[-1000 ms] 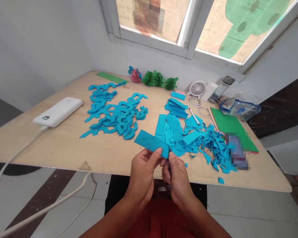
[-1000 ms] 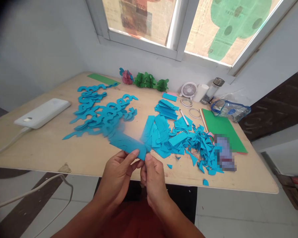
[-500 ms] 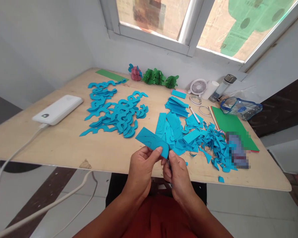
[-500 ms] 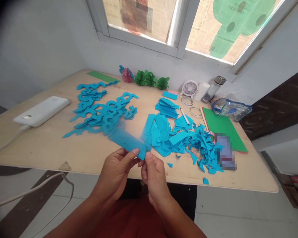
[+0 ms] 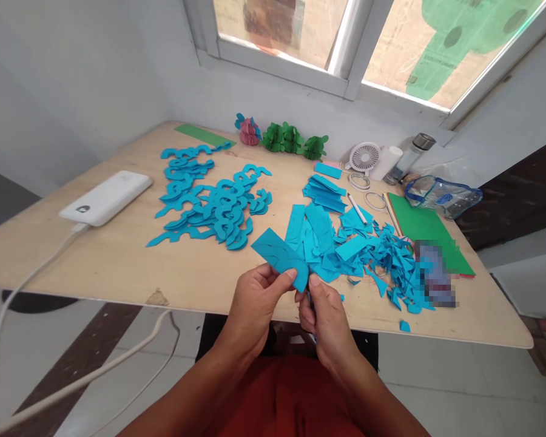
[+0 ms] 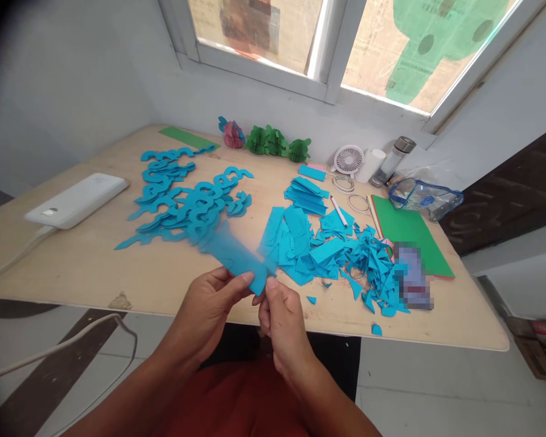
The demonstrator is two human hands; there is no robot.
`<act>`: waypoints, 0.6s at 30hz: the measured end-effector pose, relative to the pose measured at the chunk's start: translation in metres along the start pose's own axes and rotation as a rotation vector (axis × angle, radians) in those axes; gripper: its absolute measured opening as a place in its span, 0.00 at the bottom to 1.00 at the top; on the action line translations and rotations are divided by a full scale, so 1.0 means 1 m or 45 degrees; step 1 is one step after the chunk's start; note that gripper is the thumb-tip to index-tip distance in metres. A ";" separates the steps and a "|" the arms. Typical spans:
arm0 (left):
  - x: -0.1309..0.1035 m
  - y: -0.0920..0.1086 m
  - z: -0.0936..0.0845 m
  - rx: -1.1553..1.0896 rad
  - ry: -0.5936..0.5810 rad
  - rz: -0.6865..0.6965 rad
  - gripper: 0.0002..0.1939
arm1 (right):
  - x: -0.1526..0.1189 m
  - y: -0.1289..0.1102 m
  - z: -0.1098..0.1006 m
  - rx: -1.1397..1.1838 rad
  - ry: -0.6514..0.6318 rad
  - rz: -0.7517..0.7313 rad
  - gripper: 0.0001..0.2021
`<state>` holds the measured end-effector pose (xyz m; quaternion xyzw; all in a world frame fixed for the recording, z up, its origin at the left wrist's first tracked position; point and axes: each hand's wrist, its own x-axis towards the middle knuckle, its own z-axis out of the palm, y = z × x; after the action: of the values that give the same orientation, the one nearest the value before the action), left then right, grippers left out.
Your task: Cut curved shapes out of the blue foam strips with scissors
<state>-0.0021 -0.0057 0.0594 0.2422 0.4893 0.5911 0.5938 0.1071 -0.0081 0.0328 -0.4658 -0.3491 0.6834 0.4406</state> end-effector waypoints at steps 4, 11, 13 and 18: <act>0.000 0.003 -0.001 0.002 -0.026 0.003 0.05 | -0.001 0.000 -0.001 -0.012 -0.016 0.009 0.23; 0.001 0.001 -0.004 -0.011 -0.095 0.000 0.06 | -0.004 0.004 -0.001 0.040 -0.037 0.027 0.23; 0.000 0.002 -0.005 -0.026 -0.106 -0.003 0.06 | -0.005 0.005 0.000 0.045 -0.038 0.033 0.23; -0.001 0.003 -0.005 -0.054 -0.066 0.021 0.07 | -0.007 0.003 0.001 0.051 -0.059 0.055 0.23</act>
<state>-0.0074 -0.0078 0.0608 0.2488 0.4591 0.5997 0.6063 0.1065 -0.0158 0.0324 -0.4481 -0.3355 0.7102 0.4269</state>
